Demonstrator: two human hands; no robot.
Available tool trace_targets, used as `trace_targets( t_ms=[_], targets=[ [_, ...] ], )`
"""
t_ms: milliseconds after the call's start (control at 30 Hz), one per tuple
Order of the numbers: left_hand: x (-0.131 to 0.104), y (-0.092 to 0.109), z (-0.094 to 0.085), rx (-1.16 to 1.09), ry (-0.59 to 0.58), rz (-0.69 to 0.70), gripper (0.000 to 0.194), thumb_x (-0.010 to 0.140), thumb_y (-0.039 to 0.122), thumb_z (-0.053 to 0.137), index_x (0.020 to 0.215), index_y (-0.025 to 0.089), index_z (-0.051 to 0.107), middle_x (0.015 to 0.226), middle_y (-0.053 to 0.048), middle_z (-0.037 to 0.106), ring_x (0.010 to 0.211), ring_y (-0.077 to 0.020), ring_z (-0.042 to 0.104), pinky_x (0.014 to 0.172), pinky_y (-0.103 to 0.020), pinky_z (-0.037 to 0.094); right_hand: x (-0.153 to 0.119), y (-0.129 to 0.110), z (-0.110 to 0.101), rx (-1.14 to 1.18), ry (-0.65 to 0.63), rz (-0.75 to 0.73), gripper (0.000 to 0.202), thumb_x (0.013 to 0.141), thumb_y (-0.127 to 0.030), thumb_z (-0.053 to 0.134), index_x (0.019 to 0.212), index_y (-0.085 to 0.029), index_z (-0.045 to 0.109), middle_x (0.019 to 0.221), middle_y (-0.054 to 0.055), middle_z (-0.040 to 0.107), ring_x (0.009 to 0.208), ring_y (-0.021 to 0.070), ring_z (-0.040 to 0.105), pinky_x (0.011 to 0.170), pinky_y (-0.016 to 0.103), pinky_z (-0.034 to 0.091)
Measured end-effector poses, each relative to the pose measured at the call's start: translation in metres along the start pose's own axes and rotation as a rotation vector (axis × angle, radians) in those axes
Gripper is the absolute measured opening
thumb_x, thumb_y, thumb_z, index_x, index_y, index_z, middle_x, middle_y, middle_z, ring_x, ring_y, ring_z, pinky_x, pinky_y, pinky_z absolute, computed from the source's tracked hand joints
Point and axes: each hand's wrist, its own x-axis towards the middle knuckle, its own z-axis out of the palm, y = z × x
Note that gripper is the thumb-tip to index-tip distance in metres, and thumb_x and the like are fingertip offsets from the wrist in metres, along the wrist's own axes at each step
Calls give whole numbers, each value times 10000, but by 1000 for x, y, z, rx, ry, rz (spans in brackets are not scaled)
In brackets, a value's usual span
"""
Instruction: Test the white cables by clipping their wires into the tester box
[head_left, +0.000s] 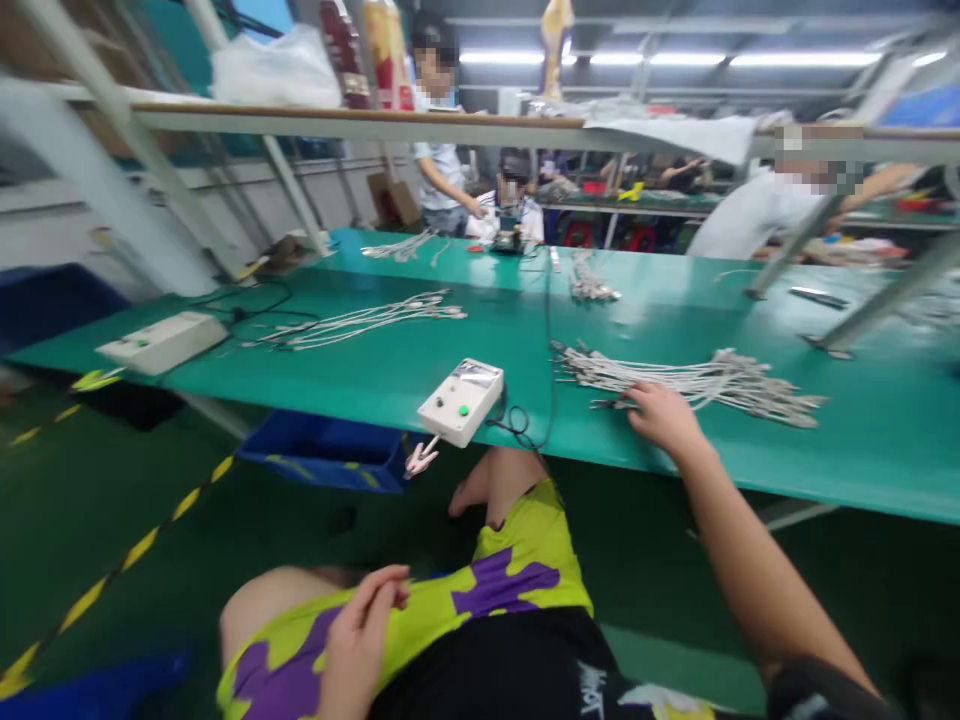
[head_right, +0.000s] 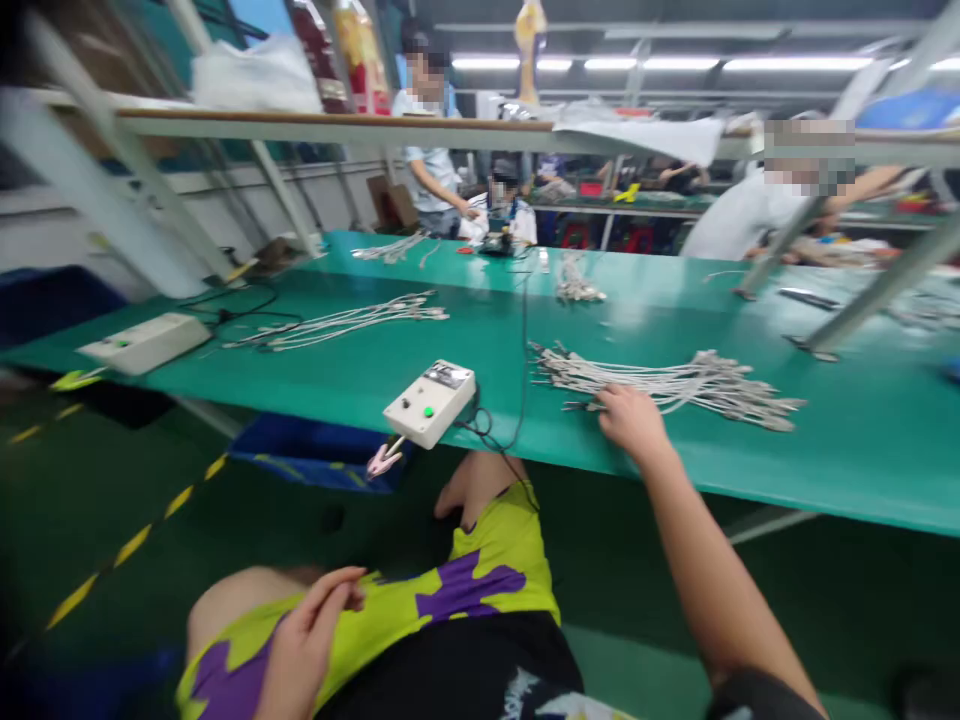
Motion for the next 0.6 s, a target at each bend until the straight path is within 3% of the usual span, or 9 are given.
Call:
trace_targets(
  t_ms=[167, 333, 467, 600],
  targets=[
    [-16, -8, 35, -30, -163, -16, 532, 896, 690, 641, 947, 188, 809, 781, -91, 757, 755, -285, 724, 751, -381, 612, 3, 17, 15, -28, 34, -19, 268, 975, -268, 563, 1034, -167, 804, 1051, 142, 777, 977, 276, 646, 855, 366, 423],
    [-16, -12, 40, -23, -281, -18, 447, 947, 597, 626, 1001, 190, 804, 837, -94, 762, 798, -272, 715, 783, -367, 579, -1, 20, 12, -69, 241, 71, 302, 1066, -318, 514, 1156, -168, 761, 1118, 165, 770, 871, 247, 639, 756, 365, 366],
    [-15, -13, 40, -8, -316, -28, 420, 969, 561, 603, 1015, 191, 795, 867, -96, 766, 832, -272, 716, 808, -364, 574, 7, 24, -16, -64, 475, 175, 346, 1095, -306, 465, 1278, -110, 682, 1164, 244, 725, 1004, 290, 644, 818, 399, 396],
    [-18, -18, 43, 7, -339, -47, 404, 965, 546, 607, 1015, 194, 798, 891, -100, 780, 851, -272, 725, 811, -359, 578, 31, 47, -70, -84, 713, 242, 335, 1083, -226, 432, 1285, -44, 628, 1206, 312, 665, 1218, 322, 581, 970, 450, 379]
  ],
)
